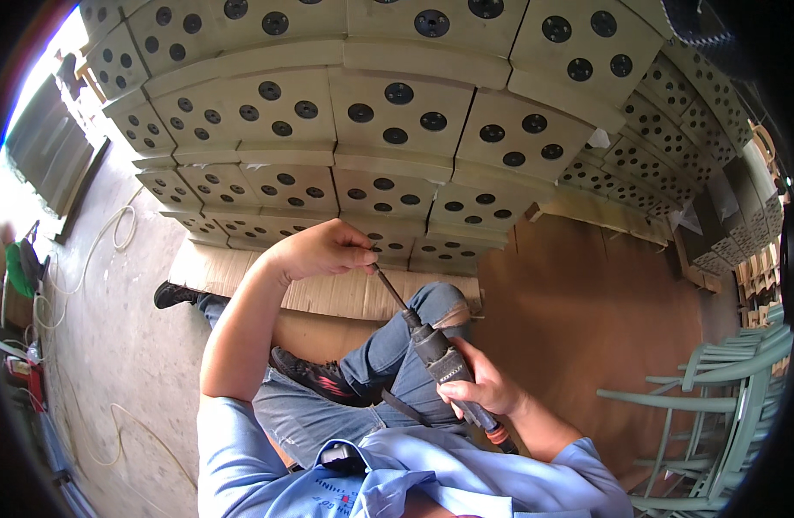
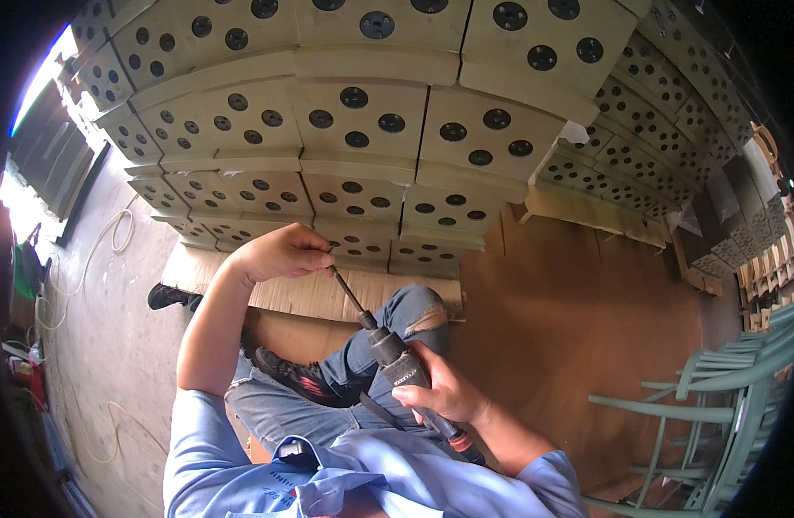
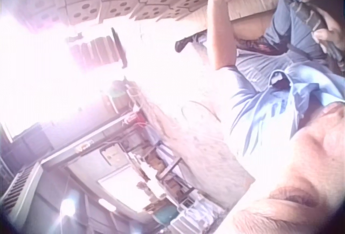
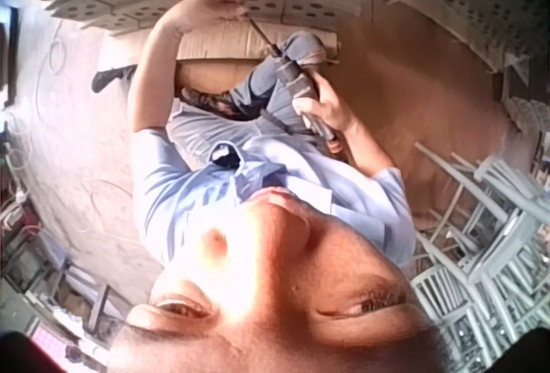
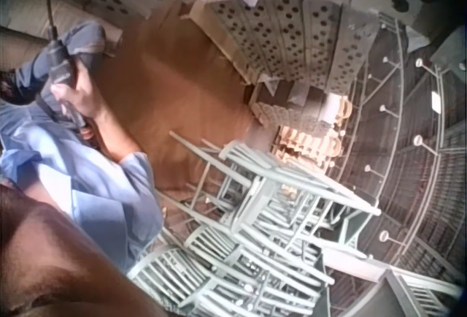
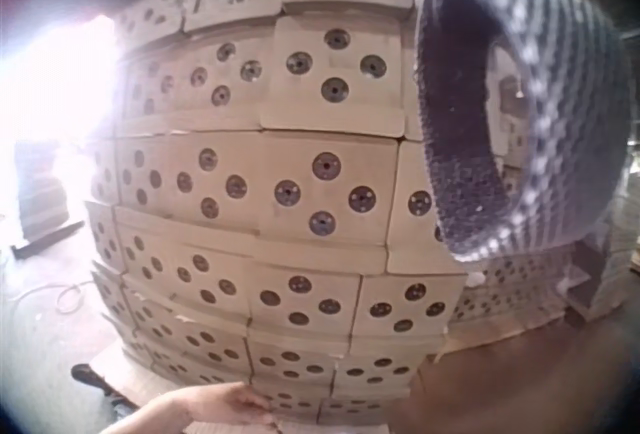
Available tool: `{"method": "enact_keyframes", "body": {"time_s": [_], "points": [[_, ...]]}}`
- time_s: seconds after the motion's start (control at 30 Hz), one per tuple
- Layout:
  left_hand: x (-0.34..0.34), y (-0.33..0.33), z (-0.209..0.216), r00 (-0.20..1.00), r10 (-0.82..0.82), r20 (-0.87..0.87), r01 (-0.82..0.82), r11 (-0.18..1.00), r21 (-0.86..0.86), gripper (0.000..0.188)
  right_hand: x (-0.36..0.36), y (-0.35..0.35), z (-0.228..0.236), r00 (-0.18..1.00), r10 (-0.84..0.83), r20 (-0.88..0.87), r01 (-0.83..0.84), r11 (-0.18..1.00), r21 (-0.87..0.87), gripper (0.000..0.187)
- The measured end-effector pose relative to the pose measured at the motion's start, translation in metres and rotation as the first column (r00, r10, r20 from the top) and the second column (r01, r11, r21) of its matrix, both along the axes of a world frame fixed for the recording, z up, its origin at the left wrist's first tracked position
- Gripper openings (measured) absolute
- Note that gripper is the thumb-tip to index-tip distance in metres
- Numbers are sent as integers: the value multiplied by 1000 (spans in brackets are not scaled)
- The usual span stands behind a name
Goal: The person uses a power drill to drive screws into stacked cardboard boxes, securing them together. The person sits on the floor and works on the side of the stacked boxes.
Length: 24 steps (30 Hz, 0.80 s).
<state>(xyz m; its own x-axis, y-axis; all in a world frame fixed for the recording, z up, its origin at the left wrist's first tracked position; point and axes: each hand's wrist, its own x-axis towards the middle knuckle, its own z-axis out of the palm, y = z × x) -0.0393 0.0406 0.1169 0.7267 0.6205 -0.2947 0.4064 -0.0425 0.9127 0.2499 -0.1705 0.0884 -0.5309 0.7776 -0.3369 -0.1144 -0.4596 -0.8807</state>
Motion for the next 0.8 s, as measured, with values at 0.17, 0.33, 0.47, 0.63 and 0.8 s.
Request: {"method": "enact_keyframes", "body": {"time_s": [0.17, 0.33, 0.47, 0.63, 0.8], "points": [[0, 3, -3, 1000, -9, -30, 9, 1000, -8, 33, -1, -1, 0, 1000, 5, -12, -5, 1000, 2, 54], [-2, 5, -4, 988, -55, -146, 79, 983, 167, 32, -5, -1, 4, 999, 8, 40, -9, 1000, 18, 57], [0, 3, 12, 986, -87, -139, 101, 990, 103, 31, -5, -2, 6, 998, 4, 65, -8, 998, 57, 60], [-3, 5, 8, 974, -148, -174, 167, 981, 101, 30, -6, 1, 7, 984, 50, 173, -67, 993, 97, 60], [-3, 3, 3, 974, -120, -190, 117, 993, -28, 30, -8, 2, -6, 974, 50, 220, -87, 983, 161, 71]]}}
